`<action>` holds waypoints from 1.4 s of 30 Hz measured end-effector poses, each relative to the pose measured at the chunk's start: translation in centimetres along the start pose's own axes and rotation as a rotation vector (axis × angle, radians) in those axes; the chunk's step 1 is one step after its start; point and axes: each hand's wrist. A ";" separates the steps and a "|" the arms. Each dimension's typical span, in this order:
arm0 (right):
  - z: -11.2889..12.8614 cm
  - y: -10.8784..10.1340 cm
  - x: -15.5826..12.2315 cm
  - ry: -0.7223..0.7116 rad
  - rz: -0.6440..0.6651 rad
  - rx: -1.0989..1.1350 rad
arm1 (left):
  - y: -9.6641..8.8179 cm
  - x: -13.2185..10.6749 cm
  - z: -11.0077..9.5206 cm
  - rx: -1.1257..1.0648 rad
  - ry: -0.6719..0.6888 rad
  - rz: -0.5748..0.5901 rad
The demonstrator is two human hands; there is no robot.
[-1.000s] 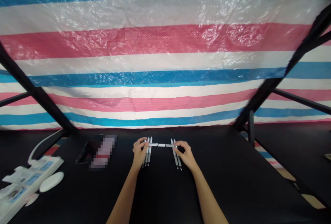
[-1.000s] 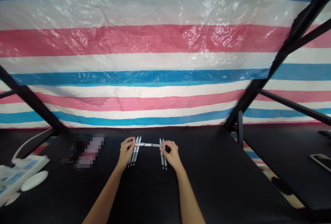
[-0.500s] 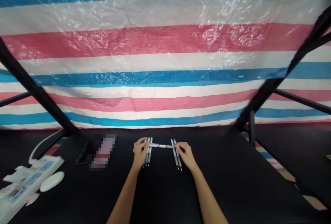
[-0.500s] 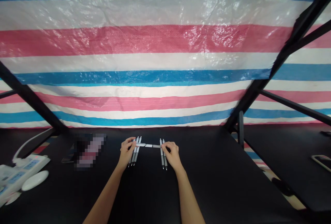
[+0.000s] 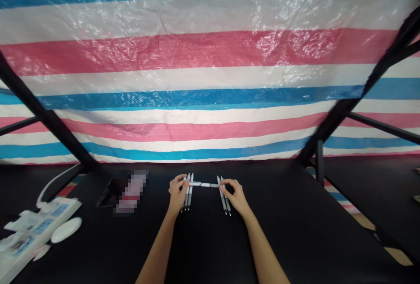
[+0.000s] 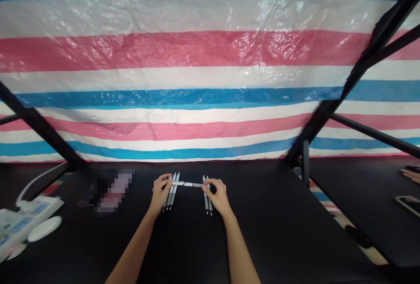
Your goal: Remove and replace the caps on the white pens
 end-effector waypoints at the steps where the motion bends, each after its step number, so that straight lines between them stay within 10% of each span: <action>1: 0.0 0.0 0.0 0.003 0.004 0.006 | 0.0 0.0 0.0 -0.002 0.003 -0.001; 42: 0.4 0.2 0.1 -0.053 0.076 -0.076 | 0.0 0.1 -0.3 -0.217 0.006 0.042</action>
Point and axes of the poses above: each hand's wrist, its own x-axis towards the middle knuckle, its own y-axis out of the palm, z = x × y, and after that the axes turned 2 degrees about y, right-handed
